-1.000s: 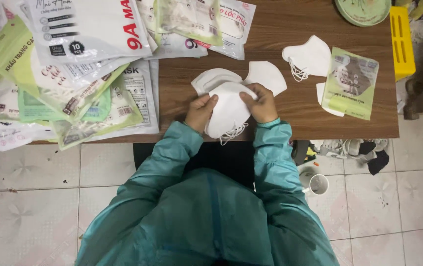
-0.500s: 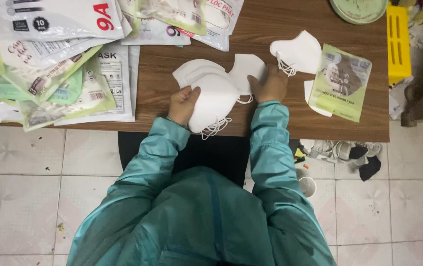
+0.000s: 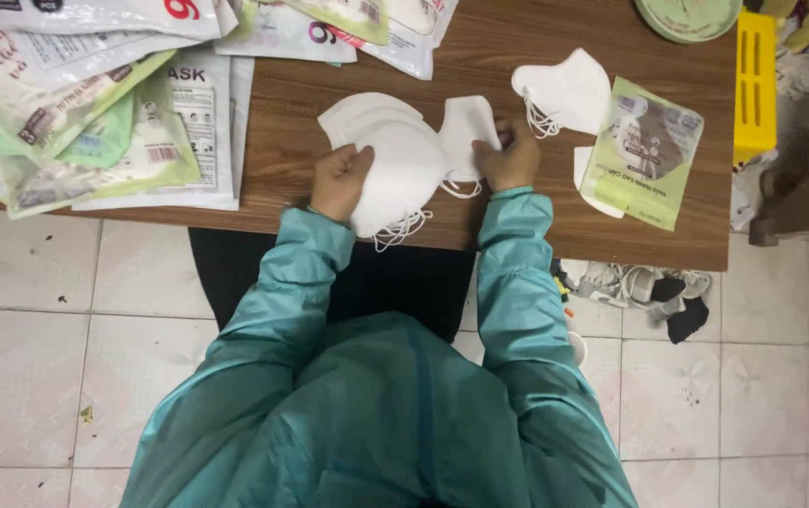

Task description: Stacking individual face masks into a neat pile on a wooden table

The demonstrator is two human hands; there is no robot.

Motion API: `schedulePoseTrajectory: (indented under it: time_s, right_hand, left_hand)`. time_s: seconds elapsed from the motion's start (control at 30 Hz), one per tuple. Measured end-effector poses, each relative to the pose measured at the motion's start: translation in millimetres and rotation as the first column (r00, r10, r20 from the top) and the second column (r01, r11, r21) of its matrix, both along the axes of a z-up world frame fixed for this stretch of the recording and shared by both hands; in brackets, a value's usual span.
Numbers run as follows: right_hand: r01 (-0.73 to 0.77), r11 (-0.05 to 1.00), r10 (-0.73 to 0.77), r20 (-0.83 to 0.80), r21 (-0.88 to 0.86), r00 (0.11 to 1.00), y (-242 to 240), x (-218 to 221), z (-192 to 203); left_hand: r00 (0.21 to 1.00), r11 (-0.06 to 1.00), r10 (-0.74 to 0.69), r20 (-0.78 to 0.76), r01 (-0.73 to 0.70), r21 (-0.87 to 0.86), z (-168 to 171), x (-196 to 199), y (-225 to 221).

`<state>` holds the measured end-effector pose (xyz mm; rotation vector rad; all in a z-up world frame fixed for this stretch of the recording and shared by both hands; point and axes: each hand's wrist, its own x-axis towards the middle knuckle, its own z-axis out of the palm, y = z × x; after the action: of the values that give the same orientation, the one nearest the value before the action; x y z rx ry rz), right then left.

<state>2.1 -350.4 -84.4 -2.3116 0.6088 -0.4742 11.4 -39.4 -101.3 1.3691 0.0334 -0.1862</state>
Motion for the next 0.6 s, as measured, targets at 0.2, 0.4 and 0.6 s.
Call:
schedulePoseTrajectory:
  time_s: [0.2,0.4,0.6]
  right_hand:
    - [-0.004,0.999,-0.002,0.129,0.047,0.992,9,-8,21]
    - [0.041,0.984,0.005,0.259,-0.171,0.966,10,-18,9]
    - [0.035,0.786,0.157,0.253,-0.617,0.955,14,-23,13]
  left_hand:
    - [0.998,0.999,-0.005,0.063,0.003,0.037,-9,5,1]
    - [0.998,1.0,-0.015,0.058,0.015,0.011,-19,5,-1]
    - [0.998,0.999,-0.042,0.037,0.041,0.022,-12,2,-1]
